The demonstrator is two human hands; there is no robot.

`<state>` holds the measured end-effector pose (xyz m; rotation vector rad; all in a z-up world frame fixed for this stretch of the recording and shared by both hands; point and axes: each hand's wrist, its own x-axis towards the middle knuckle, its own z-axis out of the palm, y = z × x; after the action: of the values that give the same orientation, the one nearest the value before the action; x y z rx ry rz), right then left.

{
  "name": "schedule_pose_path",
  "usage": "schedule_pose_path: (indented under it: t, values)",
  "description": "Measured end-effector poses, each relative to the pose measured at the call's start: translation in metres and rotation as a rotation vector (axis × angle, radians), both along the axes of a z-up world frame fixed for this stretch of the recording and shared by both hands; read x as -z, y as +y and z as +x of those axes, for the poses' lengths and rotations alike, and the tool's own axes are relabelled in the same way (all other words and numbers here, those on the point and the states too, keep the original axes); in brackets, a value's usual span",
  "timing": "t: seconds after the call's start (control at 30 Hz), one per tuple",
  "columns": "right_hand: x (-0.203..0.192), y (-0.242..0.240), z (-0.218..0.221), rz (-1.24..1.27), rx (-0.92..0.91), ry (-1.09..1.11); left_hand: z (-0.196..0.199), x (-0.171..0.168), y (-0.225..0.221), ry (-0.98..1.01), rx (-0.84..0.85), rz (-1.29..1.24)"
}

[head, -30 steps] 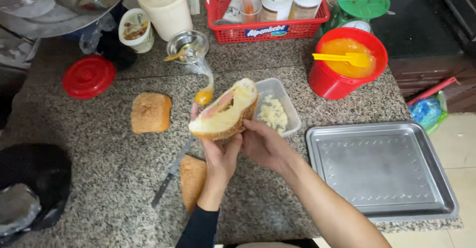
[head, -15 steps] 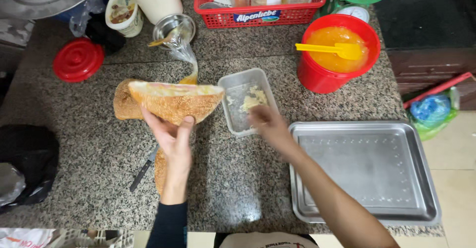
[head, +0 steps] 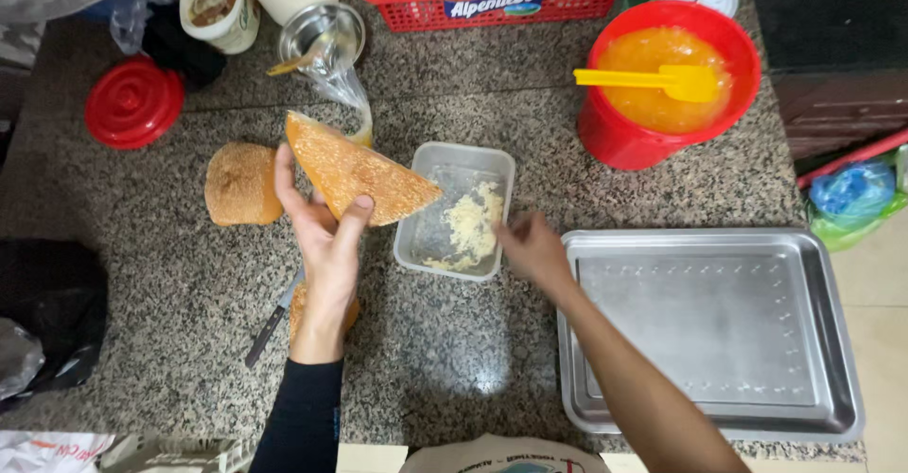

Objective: The person slices buns in half, applies a yellow spread from a piping bag and a white spread from a container onto the bread, and arranges the finished sandwiches on a metal tray.

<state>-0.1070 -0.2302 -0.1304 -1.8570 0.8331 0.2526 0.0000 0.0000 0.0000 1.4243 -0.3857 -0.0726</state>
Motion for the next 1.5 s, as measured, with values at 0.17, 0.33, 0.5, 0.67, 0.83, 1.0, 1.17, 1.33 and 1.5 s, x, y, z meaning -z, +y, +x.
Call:
schedule_pose_path:
  t: [0.17,0.33,0.5,0.67,0.83,1.0,1.17,1.33,1.5]
  values:
    - [-0.001,0.001,0.023,0.298,-0.011,-0.21,0.006,0.002,0.008,-0.006,0.023,0.051]
    - [0.006,-0.001,0.009,0.365,0.179,-0.276,0.005,-0.007,0.023,-0.169,0.008,0.026]
    - [0.058,0.018,0.016,0.22,0.005,-0.599,0.01,-0.015,0.017,-0.164,0.04,0.043]
    - [0.052,0.012,0.015,0.318,0.078,-0.316,0.011,-0.016,-0.003,-0.122,0.165,0.272]
    - [0.039,0.013,0.012,0.37,0.081,-0.234,0.003,-0.006,-0.037,-0.007,0.243,0.692]
    - [0.041,-0.008,-0.005,0.43,0.233,-0.271,0.005,0.007,-0.062,-0.003,0.366,1.165]
    - [0.049,-0.014,-0.012,0.496,0.303,-0.288,0.011,0.033,-0.095,0.037,0.485,1.448]
    - [0.056,-0.014,-0.018,0.537,0.309,-0.233,0.017,0.059,-0.112,0.052,0.472,1.51]
    - [0.061,-0.019,-0.022,0.54,0.344,-0.24,0.013,0.066,-0.122,0.094,0.46,1.595]
